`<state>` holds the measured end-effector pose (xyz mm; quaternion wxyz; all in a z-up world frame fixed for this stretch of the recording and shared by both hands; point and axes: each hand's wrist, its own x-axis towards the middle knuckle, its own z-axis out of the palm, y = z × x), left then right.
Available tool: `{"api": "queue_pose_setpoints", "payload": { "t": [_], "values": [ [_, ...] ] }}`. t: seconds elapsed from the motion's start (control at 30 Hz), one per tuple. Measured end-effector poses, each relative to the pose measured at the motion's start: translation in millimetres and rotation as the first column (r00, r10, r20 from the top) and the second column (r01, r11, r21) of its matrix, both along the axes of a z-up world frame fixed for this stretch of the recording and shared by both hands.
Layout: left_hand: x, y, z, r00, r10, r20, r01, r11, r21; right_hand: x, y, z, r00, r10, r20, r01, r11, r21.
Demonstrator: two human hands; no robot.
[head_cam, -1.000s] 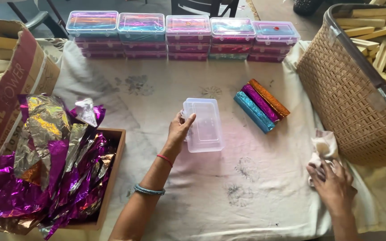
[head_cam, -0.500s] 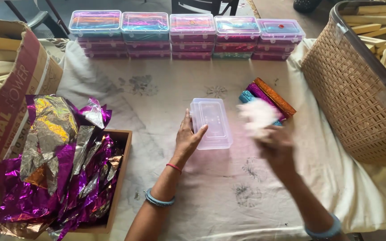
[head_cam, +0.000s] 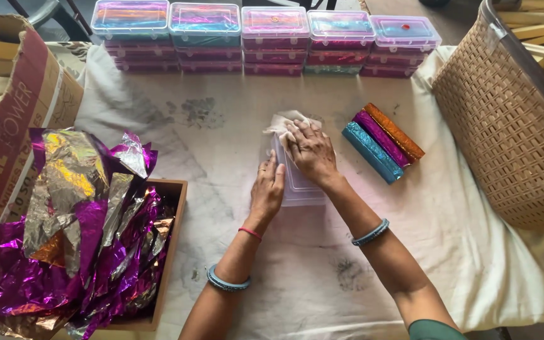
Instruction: The person wipes a clear plastic container with a cloth, then places three foil-wrapped items inside. The person closes the container and secures the latches.
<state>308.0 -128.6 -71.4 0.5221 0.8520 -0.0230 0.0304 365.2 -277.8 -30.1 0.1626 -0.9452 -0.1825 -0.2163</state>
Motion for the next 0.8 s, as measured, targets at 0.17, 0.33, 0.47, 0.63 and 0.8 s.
{"api": "queue_pose_setpoints", "payload": {
  "t": [0.17, 0.33, 0.47, 0.63, 0.8],
  "values": [
    [8.4, -7.0, -21.1, 0.987, 0.112, 0.119, -0.103, 0.991, -0.081, -59.3, -7.8, 8.3, 0.997, 0.074, 0.014, -0.073, 0.996, -0.061],
    [12.8, -2.2, -32.0, 0.97, 0.147, 0.192, -0.111, 0.976, -0.187, -132.0, -10.5, 24.9, 0.973, 0.229, 0.024, -0.229, 0.973, 0.02],
    [11.8, -0.4, -37.9, 0.952, 0.047, 0.302, 0.0, 0.988, -0.154, -118.1, -9.8, 24.2, 0.968, 0.252, 0.0, -0.251, 0.967, 0.036],
    [10.6, 1.1, -21.0, 0.985, -0.018, 0.17, 0.028, 0.998, -0.054, -57.2, 2.7, 13.8, 0.986, 0.166, 0.024, -0.165, 0.985, -0.042],
    [8.6, 4.6, -8.7, 0.99, -0.007, 0.142, 0.017, 0.998, -0.067, -13.5, 3.4, 4.0, 0.999, 0.046, 0.01, -0.046, 0.999, -0.008]
  ]
}}
